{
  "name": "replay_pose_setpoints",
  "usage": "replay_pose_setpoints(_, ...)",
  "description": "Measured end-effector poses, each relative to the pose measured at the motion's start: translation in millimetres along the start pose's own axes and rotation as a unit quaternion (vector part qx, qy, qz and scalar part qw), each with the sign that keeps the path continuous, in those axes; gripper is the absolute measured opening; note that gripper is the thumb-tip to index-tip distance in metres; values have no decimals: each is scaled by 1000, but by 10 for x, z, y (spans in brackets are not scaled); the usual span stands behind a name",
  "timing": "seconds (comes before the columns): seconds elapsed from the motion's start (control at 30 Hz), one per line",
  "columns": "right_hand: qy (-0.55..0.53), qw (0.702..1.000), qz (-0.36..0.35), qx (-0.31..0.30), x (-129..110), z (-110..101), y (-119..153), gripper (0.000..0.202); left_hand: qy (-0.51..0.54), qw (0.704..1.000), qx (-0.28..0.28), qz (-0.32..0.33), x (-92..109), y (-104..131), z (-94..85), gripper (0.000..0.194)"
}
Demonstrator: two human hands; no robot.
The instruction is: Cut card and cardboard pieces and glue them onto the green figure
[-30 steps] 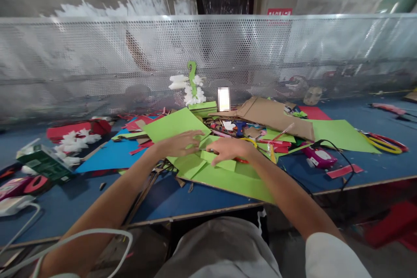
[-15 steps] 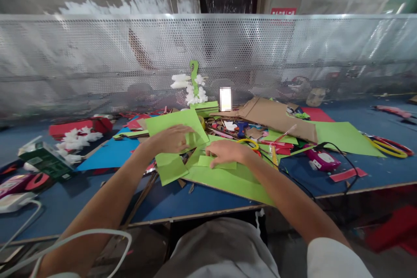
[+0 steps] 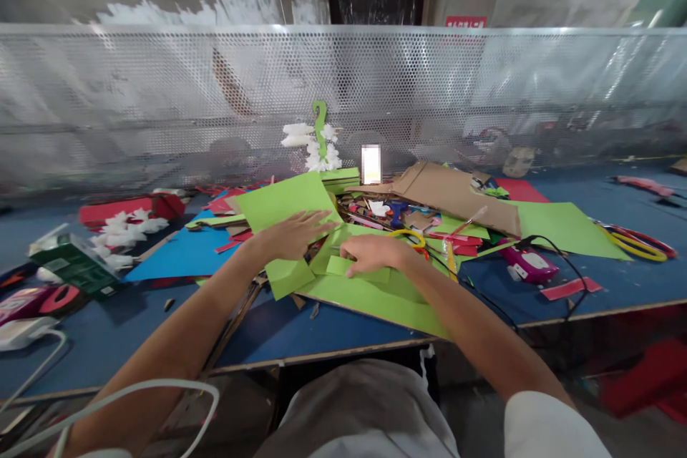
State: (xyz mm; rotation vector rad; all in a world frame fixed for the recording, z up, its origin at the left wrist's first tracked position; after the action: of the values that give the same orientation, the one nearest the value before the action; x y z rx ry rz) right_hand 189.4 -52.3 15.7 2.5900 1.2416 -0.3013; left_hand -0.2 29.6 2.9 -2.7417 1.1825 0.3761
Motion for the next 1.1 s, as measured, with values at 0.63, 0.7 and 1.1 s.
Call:
replay_pose_setpoints(0.63,-3,1000,9,3,-72,45,-22,42,-16,997,35,-68,-202,-23,-52,26)
replay_pose_setpoints(0.7,0,1000,13,3,-48,36,-14,42,-24,996,42,-72,-180,-24,-36,35)
replay_pose_setpoints(1.1,38,999,13,12,-107,-25,17,42,-35,993,68,-95,-195,-95,151,40)
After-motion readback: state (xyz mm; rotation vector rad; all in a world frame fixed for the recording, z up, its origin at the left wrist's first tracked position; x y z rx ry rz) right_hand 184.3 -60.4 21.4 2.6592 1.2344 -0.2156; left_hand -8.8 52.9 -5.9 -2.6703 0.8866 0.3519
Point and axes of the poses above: each hand's wrist, its own y-axis away from the middle knuckle, its own z-axis out of the palm, x = y × z, the point moved 4 cm from there along -y, towards the middle knuckle, and after that the axes turned 11 degrees about -z, right-handed, at the moved point
